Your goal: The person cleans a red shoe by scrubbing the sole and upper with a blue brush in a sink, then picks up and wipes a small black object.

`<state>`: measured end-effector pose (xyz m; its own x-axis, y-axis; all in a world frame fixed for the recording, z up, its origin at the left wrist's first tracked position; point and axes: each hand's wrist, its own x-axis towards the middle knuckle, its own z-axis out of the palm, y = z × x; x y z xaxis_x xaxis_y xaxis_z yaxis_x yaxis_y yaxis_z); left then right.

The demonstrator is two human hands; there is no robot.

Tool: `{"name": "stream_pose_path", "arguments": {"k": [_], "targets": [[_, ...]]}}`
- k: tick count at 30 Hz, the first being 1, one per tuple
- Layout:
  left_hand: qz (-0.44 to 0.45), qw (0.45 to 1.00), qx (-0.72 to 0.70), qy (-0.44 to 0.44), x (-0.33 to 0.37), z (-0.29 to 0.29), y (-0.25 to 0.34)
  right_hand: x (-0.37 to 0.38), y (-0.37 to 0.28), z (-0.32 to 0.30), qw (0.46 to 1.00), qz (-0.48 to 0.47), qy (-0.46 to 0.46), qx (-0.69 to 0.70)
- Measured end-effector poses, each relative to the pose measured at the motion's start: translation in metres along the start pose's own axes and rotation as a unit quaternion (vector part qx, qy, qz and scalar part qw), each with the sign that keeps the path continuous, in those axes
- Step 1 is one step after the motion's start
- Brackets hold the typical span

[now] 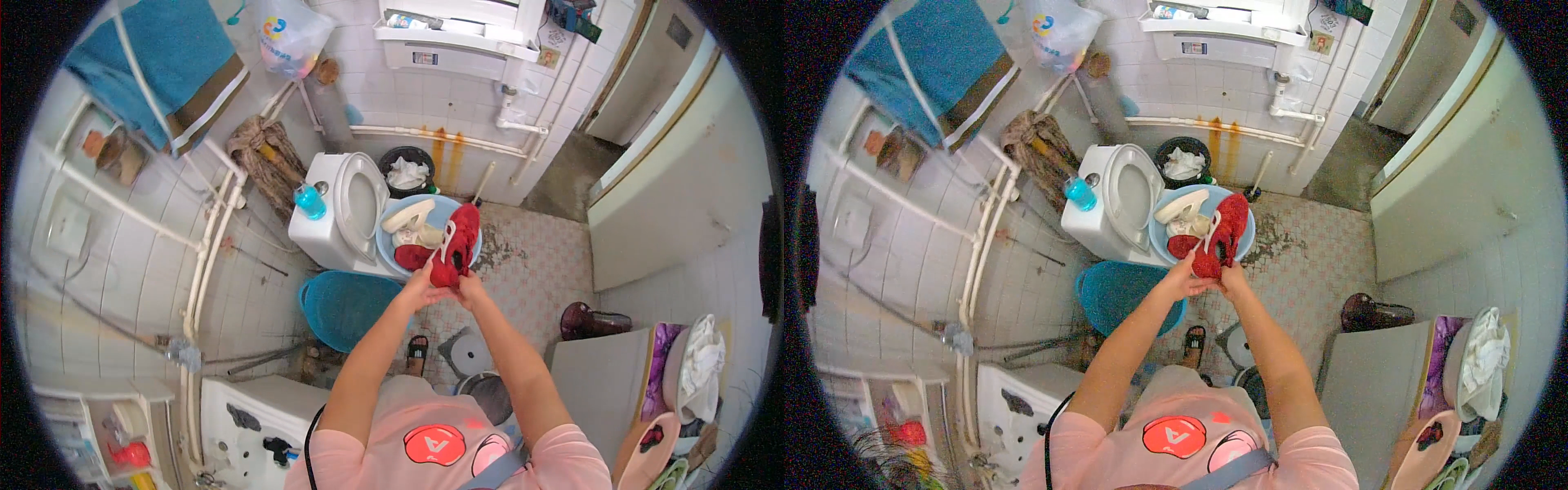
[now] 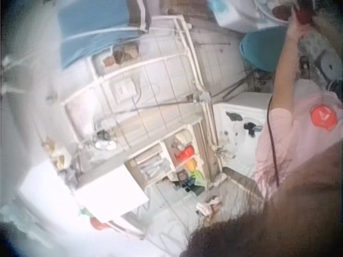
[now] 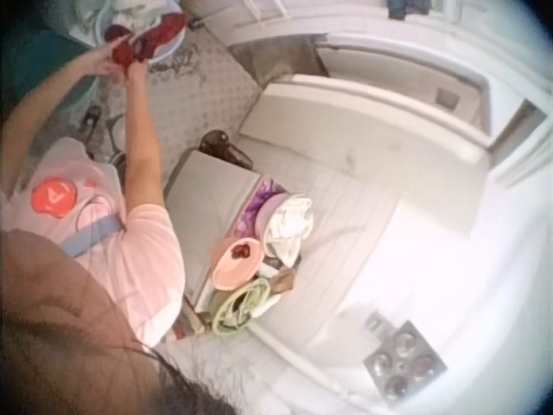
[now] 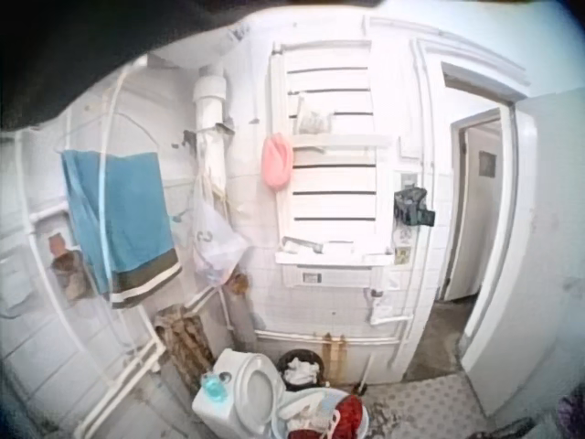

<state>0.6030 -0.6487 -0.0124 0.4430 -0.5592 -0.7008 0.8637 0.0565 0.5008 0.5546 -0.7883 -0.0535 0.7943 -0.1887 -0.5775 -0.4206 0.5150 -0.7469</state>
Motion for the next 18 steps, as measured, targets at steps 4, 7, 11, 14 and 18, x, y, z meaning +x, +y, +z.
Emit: {"name": "stream_pose_path", "arguments": {"k": [4, 7, 11, 14, 18], "targets": [[-0.003, 0.984, 0.163, 0.068, 0.06, -0.038, 0.007, 0.052, 0.006, 0.0, 0.997, 0.039, 0.063, 0.014], [-0.012, 0.983, 0.159, 0.09, 0.097, -0.07, 0.003, 0.103, 0.019, -0.011, 0.992, 0.0, 0.112, -0.061], [-0.02, 0.985, 0.147, 0.082, 0.123, -0.05, 0.002, 0.19, 0.064, -0.101, 0.948, -0.062, 0.164, -0.267], [0.001, 0.987, 0.111, 0.12, 0.114, -0.088, -0.002, 0.163, 0.037, -0.034, 0.992, 0.034, 0.106, -0.068], [-0.001, 0.989, 0.105, 0.109, 0.101, -0.095, 0.001, 0.145, 0.03, -0.036, 0.978, 0.13, 0.103, -0.126]]}}
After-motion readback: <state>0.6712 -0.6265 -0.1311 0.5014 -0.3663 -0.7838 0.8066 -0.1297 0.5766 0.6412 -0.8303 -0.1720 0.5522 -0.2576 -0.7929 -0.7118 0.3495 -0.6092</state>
